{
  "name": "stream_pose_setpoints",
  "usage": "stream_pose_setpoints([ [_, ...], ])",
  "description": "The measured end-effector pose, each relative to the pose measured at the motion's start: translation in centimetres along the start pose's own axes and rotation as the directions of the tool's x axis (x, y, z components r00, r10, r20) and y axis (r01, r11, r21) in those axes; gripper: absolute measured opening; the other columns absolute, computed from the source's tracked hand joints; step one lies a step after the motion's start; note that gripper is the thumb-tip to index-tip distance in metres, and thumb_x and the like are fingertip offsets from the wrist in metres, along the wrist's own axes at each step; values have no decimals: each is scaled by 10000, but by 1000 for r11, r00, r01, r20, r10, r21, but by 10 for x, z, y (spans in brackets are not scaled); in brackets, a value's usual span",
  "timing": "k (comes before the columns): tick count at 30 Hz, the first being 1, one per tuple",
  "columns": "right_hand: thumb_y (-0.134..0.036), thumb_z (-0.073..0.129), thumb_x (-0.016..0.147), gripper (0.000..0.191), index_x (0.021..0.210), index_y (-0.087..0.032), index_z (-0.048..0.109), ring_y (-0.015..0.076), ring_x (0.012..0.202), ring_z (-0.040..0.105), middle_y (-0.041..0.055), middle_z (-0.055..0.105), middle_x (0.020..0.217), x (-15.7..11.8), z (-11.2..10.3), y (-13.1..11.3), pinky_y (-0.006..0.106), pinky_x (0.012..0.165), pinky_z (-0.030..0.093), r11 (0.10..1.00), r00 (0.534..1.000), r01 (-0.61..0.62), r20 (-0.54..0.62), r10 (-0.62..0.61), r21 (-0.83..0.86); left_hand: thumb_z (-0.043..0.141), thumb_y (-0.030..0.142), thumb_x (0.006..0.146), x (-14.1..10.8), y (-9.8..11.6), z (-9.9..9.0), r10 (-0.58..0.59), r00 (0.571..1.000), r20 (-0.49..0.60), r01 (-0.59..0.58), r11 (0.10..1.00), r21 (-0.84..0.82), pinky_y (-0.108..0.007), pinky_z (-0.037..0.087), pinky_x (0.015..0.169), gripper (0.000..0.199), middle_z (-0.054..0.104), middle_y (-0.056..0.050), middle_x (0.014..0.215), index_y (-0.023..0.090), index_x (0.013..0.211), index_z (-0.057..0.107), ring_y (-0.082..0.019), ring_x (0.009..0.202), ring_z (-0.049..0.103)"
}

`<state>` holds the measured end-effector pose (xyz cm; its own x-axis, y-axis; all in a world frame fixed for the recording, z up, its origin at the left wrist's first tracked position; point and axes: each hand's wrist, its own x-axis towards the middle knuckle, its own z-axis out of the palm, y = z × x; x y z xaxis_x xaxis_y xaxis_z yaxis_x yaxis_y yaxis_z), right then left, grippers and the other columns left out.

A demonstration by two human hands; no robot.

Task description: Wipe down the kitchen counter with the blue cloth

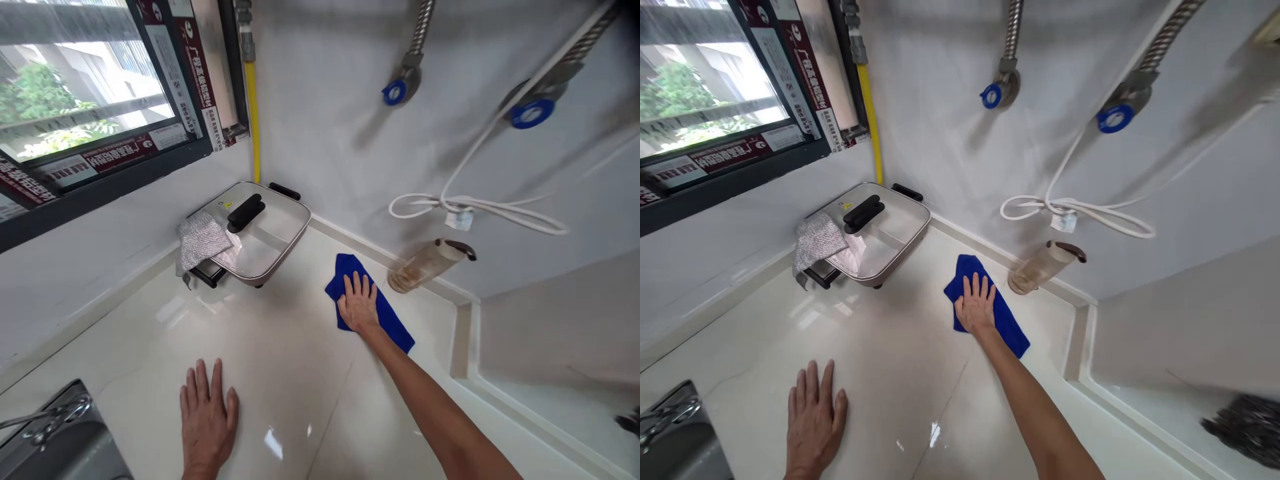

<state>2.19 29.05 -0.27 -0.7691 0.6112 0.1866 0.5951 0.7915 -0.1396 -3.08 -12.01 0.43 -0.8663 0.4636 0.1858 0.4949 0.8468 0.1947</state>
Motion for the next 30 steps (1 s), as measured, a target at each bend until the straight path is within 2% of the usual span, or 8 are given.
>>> stream_pose_setpoints([
  [4,-308,348,909,665,1532,-78,314,445,1504,124,220,209,1639,44,12,-10,685,1173,126,1000,1000,11,-16,-11,5,361,326,986,0,0,-2,37,999,-15,-37,999,16,-622,198,1214,679,77,-160,1695,208,1615,132,-358,1555,48],
  [8,-338,339,917,676,1545,-94,285,446,1487,174,210,221,1638,81,19,-22,694,1152,190,997,1000,10,18,-8,-70,392,306,985,0,2,-4,34,999,-13,-34,999,19,-627,218,1208,693,78,-147,1697,231,1616,115,-362,1553,69],
  [12,-348,316,926,673,1549,-95,285,448,1479,197,192,238,1638,93,18,-37,680,1151,225,990,999,22,39,-17,-141,412,298,982,0,2,-5,23,1000,-4,-23,1000,9,-613,211,1217,666,78,-143,1698,203,1605,195,-358,1554,62],
  [15,-342,320,927,675,1555,-98,275,434,1487,193,181,243,1641,77,13,-54,674,1162,217,985,993,113,48,-107,-129,419,290,977,0,2,-5,14,1000,2,-14,1000,0,-606,200,1223,627,91,-156,1694,159,1577,292,-361,1554,56],
  [21,-349,339,941,667,1569,-141,260,397,1520,138,135,198,1664,11,-3,-94,612,1216,157,948,946,312,118,-303,-62,456,284,957,0,3,-6,-6,1000,-14,6,1000,-26,-596,205,1221,594,172,-187,1674,117,1524,403,-369,1549,80],
  [24,-361,347,947,679,1583,-158,220,383,1533,99,124,143,1677,-23,-13,-107,600,1231,111,932,922,362,155,-355,-15,444,284,957,0,3,-6,-13,999,-45,11,999,-34,-586,216,1218,582,225,-197,1657,115,1514,422,-361,1548,96],
  [30,-404,383,951,683,1582,-192,230,351,1543,97,98,132,1676,-91,-27,-118,568,1250,91,913,902,406,146,-407,36,419,297,960,0,-1,-5,-7,995,-97,5,1000,-22,-582,237,1206,568,300,-233,1618,107,1494,458,-377,1535,151],
])
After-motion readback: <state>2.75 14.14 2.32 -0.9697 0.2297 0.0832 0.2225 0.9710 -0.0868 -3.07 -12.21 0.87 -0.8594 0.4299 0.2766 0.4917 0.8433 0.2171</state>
